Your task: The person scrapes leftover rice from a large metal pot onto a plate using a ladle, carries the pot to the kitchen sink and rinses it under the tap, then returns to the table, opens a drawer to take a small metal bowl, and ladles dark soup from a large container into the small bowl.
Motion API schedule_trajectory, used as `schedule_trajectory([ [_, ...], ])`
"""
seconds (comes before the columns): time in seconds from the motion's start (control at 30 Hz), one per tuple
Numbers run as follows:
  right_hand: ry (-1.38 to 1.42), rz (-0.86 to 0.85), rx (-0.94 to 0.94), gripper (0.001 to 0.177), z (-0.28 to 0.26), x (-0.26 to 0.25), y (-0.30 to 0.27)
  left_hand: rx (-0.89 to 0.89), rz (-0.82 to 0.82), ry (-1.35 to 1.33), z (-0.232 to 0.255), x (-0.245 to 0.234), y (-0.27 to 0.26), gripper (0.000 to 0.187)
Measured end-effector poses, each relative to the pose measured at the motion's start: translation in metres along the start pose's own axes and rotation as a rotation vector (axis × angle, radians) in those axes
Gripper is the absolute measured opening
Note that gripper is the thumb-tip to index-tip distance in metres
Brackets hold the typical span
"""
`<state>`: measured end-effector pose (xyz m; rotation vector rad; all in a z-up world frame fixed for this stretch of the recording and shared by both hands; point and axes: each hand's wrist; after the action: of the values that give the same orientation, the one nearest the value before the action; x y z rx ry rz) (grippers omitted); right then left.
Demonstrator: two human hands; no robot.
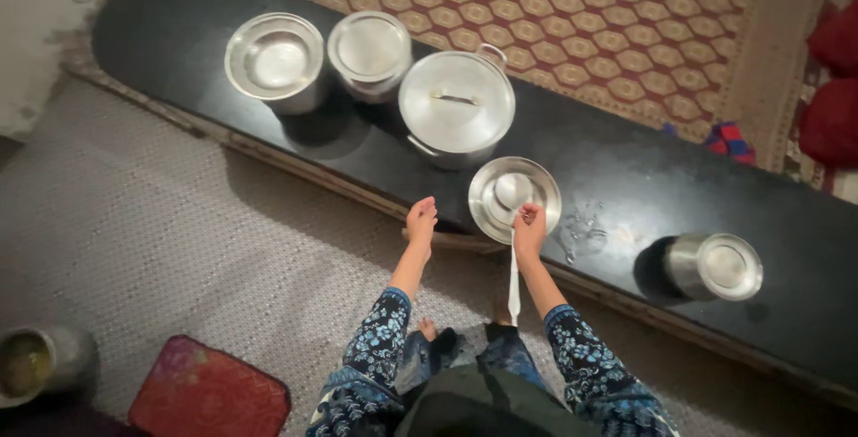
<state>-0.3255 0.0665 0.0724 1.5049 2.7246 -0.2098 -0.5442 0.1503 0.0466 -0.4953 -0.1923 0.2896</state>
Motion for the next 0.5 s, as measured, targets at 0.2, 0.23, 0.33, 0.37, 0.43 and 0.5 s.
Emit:
schedule_trajectory([
  [0.2,0.033,-0.14,-0.118,0.032,-0.016,0.05,-0.013,0.067,-0.047,0.0,0.023,-0.021,0.02,0.033],
  [0.23,0.0,-0.13,-0.126,0.03,-0.018,0.058,-0.011,0.097,-0.057,0.002,0.026,-0.022,0.024,0.035],
  [0.33,-0.06,-0.108,-0.131,0.025,-0.022,0.075,0.001,0.171,-0.091,0.011,0.03,-0.019,0.036,0.037],
  [0.37,-0.048,-0.109,-0.125,0.023,-0.022,0.081,0.006,0.191,-0.105,0.013,0.033,-0.015,0.043,0.037],
  [0.43,-0.024,-0.115,-0.133,0.023,-0.022,0.096,0.016,0.188,-0.128,-0.001,0.041,-0.004,0.063,0.038],
  [0.5,-0.003,-0.123,-0.16,0.025,-0.023,0.114,0.027,0.142,-0.145,-0.032,0.05,0.008,0.083,0.04],
])
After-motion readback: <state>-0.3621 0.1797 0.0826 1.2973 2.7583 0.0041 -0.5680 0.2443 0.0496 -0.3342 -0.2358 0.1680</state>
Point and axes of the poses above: each hand's wrist, its own y-axis towards the middle knuckle, its own x-axis out of the palm, z = x × y, and after that the axes turned 14 degrees about z, right-handed
